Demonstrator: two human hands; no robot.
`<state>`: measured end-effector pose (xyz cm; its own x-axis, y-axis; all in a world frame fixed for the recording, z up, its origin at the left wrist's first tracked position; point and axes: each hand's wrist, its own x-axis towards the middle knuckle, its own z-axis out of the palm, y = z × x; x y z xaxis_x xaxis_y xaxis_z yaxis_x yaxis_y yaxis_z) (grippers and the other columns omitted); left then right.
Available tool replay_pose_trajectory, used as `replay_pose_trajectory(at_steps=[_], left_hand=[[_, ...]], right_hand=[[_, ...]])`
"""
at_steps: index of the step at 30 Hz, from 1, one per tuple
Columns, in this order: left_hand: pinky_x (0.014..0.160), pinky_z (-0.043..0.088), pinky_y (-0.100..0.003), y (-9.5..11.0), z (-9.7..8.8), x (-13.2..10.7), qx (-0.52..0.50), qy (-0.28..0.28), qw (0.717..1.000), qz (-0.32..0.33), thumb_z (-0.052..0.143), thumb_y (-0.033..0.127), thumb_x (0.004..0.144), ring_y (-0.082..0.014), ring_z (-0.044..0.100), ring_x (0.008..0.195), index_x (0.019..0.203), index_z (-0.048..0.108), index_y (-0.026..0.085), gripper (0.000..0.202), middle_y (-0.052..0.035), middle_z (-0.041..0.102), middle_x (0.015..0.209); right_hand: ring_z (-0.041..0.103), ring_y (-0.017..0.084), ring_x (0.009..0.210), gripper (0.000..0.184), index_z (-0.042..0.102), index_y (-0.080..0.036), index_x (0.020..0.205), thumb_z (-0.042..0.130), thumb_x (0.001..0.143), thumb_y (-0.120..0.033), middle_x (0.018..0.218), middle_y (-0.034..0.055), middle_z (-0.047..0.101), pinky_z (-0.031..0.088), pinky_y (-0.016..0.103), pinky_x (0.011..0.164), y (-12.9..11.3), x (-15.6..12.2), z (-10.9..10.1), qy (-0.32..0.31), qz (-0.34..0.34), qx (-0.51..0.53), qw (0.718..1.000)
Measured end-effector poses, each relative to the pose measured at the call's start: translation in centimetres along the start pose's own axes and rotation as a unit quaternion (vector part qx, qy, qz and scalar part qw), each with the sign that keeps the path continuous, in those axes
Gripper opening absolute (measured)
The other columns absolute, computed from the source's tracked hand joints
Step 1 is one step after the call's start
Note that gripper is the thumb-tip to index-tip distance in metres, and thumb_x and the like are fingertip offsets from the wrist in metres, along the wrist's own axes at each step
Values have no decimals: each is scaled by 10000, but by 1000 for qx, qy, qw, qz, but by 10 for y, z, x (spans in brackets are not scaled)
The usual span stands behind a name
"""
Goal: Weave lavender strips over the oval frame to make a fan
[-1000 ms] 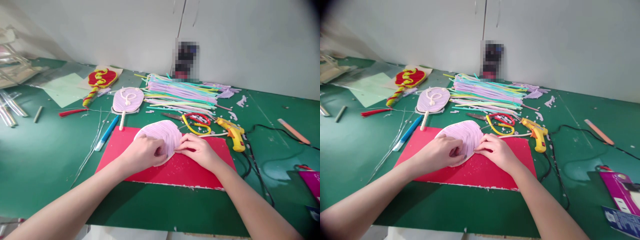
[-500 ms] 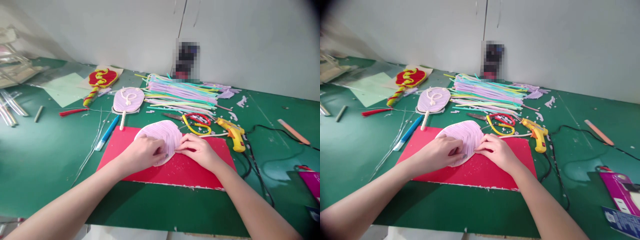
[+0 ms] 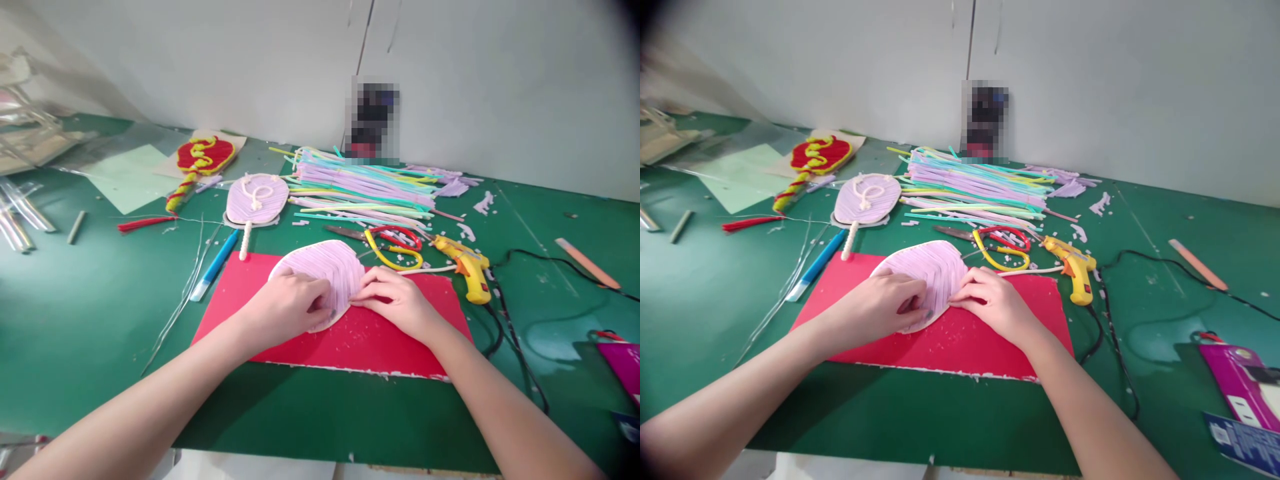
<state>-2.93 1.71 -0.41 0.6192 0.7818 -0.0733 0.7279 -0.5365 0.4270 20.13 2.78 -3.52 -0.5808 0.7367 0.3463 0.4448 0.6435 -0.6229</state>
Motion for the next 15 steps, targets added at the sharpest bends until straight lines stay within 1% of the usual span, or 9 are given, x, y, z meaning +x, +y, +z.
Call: replay_pose_trajectory(at_steps=[6, 11, 15], left_hand=[[672, 314, -264, 0, 1, 0, -4, 0, 1000, -11, 501, 274, 810, -103, 464, 591, 691, 482, 179, 154, 27, 581, 650], [698, 323, -264, -3, 0, 0, -16, -2, 1000, 5, 491, 262, 829, -96, 463, 590, 714, 512, 182, 142, 38, 577, 647], [642, 320, -249, -4, -2, 1, -16, -6, 1000, -9, 466, 251, 855, -104, 465, 601, 717, 528, 183, 166, 29, 580, 658]], right_hand=[[590, 149, 787, 136, 717, -219, 831, 587, 870, -235, 834, 40, 629, 501, 296, 740, 0, 0, 0, -1, -2, -3, 1000], [591, 151, 792, 145, 719, -225, 835, 582, 876, -249, 832, 40, 633, 505, 304, 737, 1, -1, 0, -2, -2, -4, 1000], [592, 152, 788, 141, 721, -218, 826, 589, 870, -242, 827, 41, 635, 507, 304, 731, 0, 0, 0, 0, -6, -1, 1000]])
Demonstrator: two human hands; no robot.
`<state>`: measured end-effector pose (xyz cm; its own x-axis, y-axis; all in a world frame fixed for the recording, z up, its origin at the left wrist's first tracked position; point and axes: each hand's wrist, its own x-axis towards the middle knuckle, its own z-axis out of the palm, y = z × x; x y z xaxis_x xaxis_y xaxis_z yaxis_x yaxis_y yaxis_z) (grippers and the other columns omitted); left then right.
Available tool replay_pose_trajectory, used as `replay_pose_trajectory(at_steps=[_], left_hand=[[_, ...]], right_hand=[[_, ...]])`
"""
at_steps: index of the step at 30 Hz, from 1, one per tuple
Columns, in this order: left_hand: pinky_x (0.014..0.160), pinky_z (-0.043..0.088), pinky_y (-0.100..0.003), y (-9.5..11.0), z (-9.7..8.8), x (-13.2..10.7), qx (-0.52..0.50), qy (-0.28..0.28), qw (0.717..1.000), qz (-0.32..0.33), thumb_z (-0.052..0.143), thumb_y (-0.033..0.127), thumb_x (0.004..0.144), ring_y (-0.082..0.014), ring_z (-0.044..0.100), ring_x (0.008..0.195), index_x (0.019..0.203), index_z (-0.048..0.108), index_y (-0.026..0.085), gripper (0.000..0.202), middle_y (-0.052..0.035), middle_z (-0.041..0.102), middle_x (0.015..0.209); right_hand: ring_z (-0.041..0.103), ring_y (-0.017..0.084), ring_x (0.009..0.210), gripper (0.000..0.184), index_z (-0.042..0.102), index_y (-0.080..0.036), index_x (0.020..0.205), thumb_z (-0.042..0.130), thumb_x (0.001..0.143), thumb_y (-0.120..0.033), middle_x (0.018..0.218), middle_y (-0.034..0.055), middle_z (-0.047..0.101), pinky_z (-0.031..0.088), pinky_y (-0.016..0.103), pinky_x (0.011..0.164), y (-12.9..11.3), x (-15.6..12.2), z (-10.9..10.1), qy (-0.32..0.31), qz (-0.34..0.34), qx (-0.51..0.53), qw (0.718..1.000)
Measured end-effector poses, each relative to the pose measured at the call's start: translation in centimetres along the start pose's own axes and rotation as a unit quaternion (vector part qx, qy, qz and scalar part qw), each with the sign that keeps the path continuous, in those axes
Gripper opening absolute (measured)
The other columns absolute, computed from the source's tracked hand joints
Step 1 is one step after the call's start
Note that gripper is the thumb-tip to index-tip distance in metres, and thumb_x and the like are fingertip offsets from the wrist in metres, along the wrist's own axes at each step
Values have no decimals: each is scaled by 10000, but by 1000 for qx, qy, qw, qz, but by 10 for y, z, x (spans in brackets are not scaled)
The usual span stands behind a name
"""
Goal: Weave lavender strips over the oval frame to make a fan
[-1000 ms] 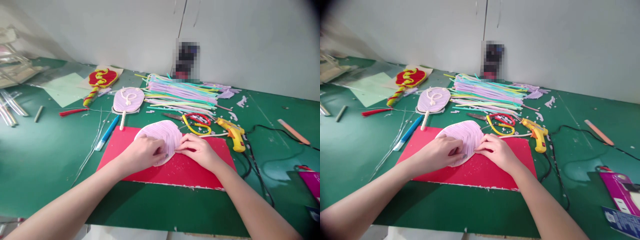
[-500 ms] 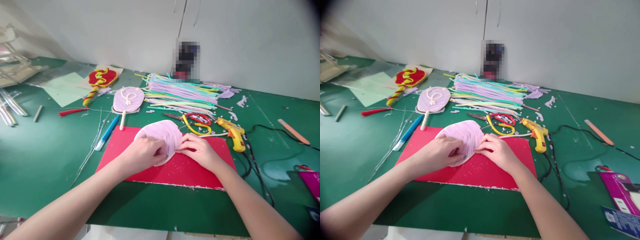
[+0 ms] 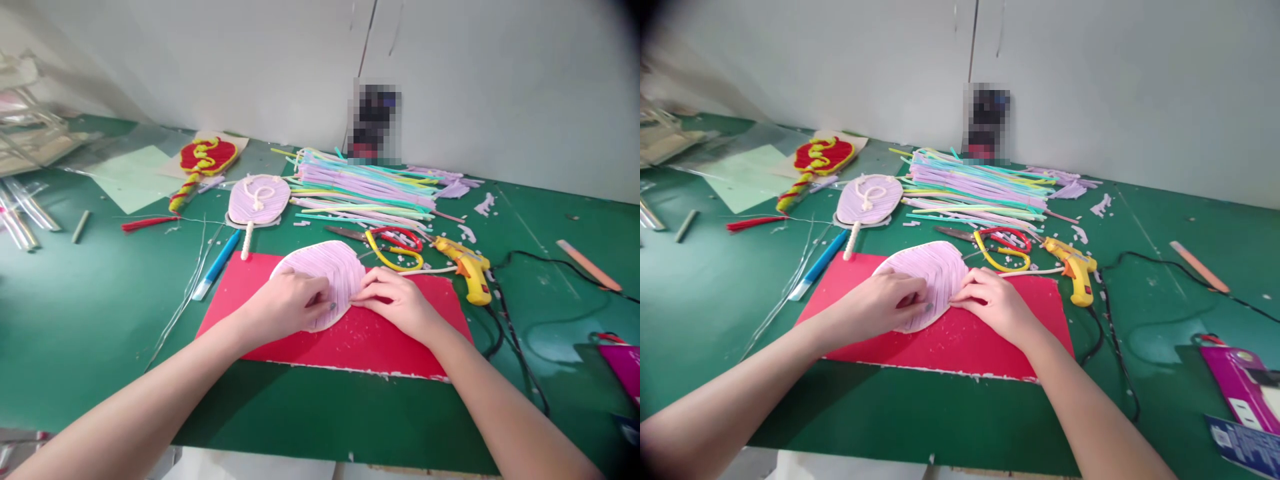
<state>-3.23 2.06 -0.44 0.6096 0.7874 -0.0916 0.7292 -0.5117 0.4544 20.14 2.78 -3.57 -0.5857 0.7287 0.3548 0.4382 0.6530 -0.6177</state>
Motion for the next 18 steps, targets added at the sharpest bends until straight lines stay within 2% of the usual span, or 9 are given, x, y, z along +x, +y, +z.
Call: replay_pose_trajectory(at_steps=[6, 10, 14, 18], left_hand=[[569, 308, -238, -2, -6, 3, -38, -13, 999, -13, 478, 289, 882, -109, 498, 628, 788, 571, 196, 162, 28, 606, 711], [659, 349, -258, 5, -13, 10, -8, -20, 1000, -2, 514, 255, 861, -137, 536, 734, 823, 623, 196, 129, 2, 634, 796], [689, 357, -248, 13, -19, 23, -12, -75, 997, 13, 529, 172, 831, -136, 550, 788, 837, 655, 206, 131, 7, 644, 851], [637, 342, -230, 14, -26, 39, -12, -132, 991, 21, 573, 215, 805, -126, 555, 767, 828, 665, 222, 95, 31, 643, 824]], right_hand=[[598, 154, 792, 132, 723, -220, 830, 596, 865, -236, 834, 40, 640, 507, 308, 744, 0, 0, 0, 6, 1, 5, 1000], [592, 155, 810, 133, 718, -216, 831, 591, 867, -225, 852, 40, 638, 501, 307, 760, 0, 0, 0, -1, 7, 10, 1000], [583, 159, 818, 134, 716, -222, 840, 587, 872, -241, 853, 38, 633, 506, 312, 759, 2, -1, 0, -8, 17, 11, 1000], [587, 163, 828, 139, 719, -221, 839, 586, 873, -240, 862, 43, 634, 510, 316, 766, 4, -3, 1, -3, 17, 11, 1000]])
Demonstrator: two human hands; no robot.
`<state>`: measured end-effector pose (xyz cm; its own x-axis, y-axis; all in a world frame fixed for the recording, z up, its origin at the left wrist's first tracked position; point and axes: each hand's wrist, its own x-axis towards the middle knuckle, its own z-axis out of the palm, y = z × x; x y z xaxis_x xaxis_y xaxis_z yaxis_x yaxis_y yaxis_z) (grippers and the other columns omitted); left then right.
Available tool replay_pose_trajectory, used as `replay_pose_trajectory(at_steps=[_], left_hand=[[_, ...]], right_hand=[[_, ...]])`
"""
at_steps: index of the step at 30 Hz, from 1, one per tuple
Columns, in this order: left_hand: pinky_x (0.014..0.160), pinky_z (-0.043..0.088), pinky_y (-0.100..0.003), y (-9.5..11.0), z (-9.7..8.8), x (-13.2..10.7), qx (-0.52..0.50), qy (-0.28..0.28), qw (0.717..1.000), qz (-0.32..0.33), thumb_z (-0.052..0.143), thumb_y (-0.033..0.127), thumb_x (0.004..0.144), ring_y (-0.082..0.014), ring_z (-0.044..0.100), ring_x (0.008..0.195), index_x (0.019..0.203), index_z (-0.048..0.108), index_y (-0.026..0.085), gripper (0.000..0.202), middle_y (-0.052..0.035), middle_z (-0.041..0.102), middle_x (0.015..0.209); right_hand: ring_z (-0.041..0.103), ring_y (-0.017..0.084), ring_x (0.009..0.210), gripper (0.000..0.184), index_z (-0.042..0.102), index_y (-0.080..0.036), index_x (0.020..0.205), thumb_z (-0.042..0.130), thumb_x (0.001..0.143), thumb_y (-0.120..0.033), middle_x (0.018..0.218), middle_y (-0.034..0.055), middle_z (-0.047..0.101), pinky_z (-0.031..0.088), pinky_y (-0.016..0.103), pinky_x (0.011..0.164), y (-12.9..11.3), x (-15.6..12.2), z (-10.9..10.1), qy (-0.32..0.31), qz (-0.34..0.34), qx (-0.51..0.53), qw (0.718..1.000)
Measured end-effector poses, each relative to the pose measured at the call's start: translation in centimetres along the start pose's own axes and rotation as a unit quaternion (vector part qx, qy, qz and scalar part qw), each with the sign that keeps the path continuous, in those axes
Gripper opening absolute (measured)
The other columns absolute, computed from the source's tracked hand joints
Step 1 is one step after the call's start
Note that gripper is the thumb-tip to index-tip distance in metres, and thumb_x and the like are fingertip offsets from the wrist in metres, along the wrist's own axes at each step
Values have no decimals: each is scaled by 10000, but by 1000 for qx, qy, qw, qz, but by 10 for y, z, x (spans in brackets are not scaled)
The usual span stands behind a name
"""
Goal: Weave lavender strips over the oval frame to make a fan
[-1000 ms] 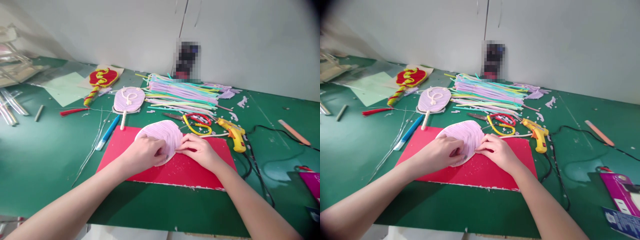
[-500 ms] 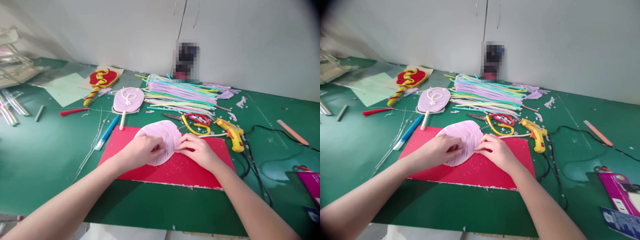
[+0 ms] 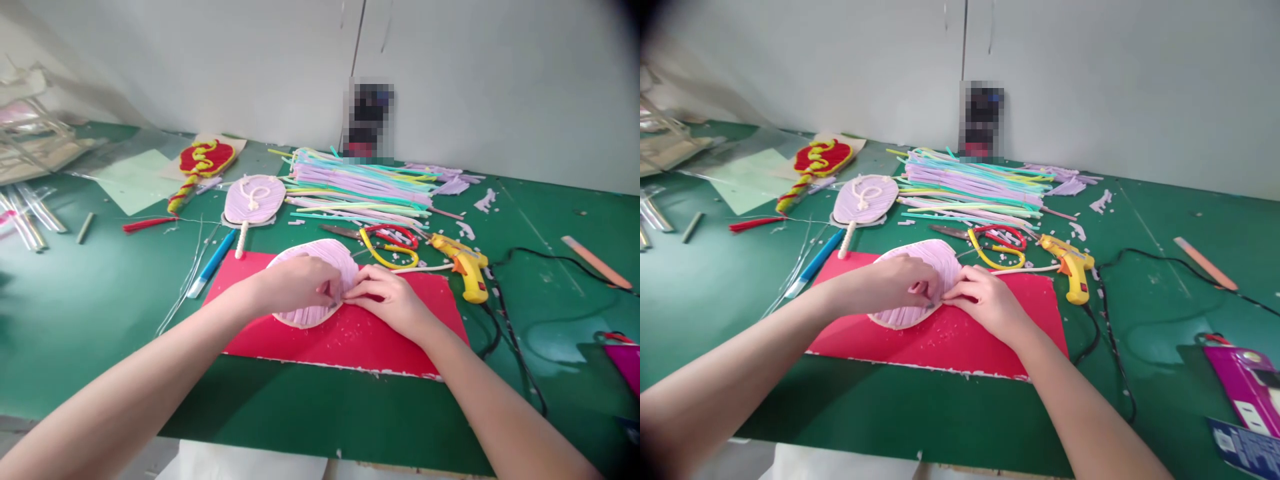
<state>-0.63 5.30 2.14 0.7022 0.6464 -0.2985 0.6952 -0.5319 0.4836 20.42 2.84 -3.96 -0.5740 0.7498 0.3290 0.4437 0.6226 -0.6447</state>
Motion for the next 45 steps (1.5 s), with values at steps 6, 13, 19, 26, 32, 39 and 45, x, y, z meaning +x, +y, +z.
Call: replay_pose_trajectory(at_steps=[6, 13, 19, 26, 32, 39, 45], left_hand=[[578, 316, -231, 1, -17, 13, 40, -94, 995, -15, 595, 253, 774, -112, 537, 684, 806, 666, 219, 84, 44, 645, 763], [595, 330, -223, -4, -17, 20, 38, -133, 990, 9, 584, 264, 797, -109, 543, 704, 900, 687, 240, 148, 41, 655, 813], [599, 336, -218, -7, -17, 18, 18, -132, 991, -3, 595, 283, 785, -112, 539, 730, 885, 661, 221, 135, 35, 637, 827], [596, 336, -224, -8, -16, 18, 3, -127, 992, -3, 602, 319, 772, -111, 523, 702, 791, 611, 203, 118, 36, 616, 791], [584, 331, -226, -9, -19, 17, -10, -142, 990, -1, 569, 274, 783, -105, 501, 683, 766, 555, 192, 85, 35, 593, 792], [599, 333, -228, -8, -17, 17, 10, -130, 991, 5, 590, 274, 766, -111, 508, 690, 763, 570, 194, 83, 32, 595, 775], [584, 332, -228, -7, -13, 18, 17, -126, 992, -5, 583, 285, 770, -122, 539, 727, 824, 625, 213, 99, 30, 619, 815]], right_hand=[[592, 164, 827, 172, 730, -220, 848, 564, 886, -247, 860, 48, 638, 517, 319, 770, -3, 0, -1, -2, 4, -4, 1000], [592, 163, 830, 156, 731, -223, 849, 578, 876, -240, 861, 45, 637, 516, 312, 764, -4, 1, -2, -8, 9, -7, 1000], [587, 160, 823, 141, 727, -220, 838, 590, 867, -224, 846, 43, 634, 511, 300, 758, -5, 2, -3, -4, 3, -8, 1000], [594, 163, 825, 173, 732, -229, 851, 566, 884, -265, 848, 44, 639, 513, 310, 755, -5, 2, -3, -6, 6, -5, 1000], [589, 167, 839, 180, 726, -232, 848, 560, 890, -285, 861, 44, 637, 508, 326, 775, -3, 0, -2, -6, 8, 2, 1000], [584, 162, 830, 157, 724, -216, 838, 576, 878, -251, 857, 45, 633, 505, 306, 763, -5, 1, -3, -6, 8, 0, 1000], [588, 160, 843, 140, 722, -227, 846, 585, 872, -240, 861, 37, 633, 501, 299, 774, -4, 1, -3, -9, 12, -3, 1000]])
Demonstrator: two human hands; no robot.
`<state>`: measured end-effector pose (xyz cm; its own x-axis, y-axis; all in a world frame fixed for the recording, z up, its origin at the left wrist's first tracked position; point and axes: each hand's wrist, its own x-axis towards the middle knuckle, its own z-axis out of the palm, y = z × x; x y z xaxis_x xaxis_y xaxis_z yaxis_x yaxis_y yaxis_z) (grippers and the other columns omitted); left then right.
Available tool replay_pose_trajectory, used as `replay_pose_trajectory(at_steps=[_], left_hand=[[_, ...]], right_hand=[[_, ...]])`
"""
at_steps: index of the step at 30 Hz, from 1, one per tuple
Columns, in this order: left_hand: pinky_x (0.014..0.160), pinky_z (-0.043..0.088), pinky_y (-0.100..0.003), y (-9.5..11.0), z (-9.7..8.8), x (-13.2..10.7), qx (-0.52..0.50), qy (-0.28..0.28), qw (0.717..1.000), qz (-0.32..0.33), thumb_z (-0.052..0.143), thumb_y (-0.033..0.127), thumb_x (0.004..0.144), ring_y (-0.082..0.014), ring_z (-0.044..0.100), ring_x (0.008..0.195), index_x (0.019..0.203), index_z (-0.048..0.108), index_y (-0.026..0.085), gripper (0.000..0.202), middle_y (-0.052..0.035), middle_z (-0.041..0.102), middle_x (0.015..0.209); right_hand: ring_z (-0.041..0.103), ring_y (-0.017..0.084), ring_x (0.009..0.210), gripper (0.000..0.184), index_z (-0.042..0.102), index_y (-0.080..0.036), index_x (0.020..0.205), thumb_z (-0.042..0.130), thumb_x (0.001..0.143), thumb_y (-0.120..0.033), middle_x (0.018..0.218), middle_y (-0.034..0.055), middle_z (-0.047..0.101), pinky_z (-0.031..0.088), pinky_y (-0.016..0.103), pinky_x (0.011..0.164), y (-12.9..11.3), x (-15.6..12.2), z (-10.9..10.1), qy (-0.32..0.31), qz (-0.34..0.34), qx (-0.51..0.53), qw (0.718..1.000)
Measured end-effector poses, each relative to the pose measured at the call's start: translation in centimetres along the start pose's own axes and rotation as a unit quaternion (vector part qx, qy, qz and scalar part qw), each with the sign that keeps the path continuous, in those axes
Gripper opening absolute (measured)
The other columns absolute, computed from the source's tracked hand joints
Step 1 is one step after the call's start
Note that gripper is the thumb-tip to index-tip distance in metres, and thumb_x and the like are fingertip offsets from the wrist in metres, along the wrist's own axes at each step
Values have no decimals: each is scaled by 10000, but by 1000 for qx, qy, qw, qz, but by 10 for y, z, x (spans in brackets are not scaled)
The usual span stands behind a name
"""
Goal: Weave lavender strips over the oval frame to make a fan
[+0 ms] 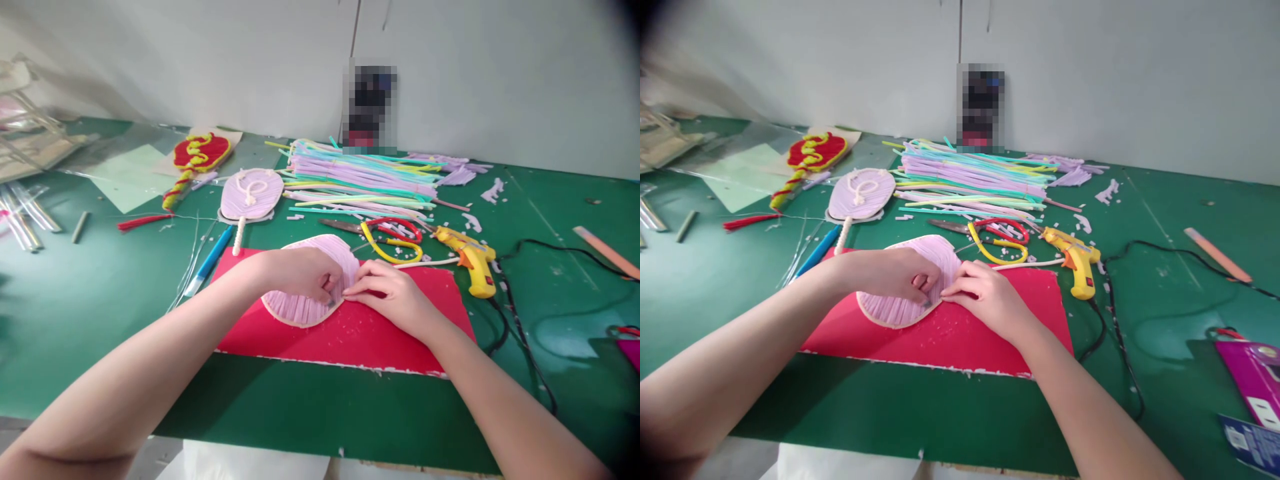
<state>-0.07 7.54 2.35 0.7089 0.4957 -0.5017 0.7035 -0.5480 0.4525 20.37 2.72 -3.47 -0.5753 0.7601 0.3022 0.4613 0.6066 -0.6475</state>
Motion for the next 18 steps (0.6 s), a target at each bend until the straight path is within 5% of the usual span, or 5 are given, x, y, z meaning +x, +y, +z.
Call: replay_pose_trajectory(at_steps=[9, 18], left_hand=[[604, 320, -227, 7, -2, -8, 0, 25, 1000, 17, 496, 203, 829, -111, 520, 716, 875, 635, 200, 146, 23, 624, 838], [577, 331, -254, 7, 1, -1, 9, 9, 999, -33, 532, 344, 797, -149, 535, 711, 782, 601, 211, 151, 1, 634, 812]], right_hand=[[594, 166, 842, 151, 726, -232, 850, 578, 878, -245, 863, 42, 639, 510, 316, 764, 1, 0, 0, 1, -2, 3, 1000], [597, 172, 838, 187, 730, -237, 861, 553, 892, -288, 864, 48, 644, 522, 341, 770, 3, -1, 1, 0, -1, 4, 1000]])
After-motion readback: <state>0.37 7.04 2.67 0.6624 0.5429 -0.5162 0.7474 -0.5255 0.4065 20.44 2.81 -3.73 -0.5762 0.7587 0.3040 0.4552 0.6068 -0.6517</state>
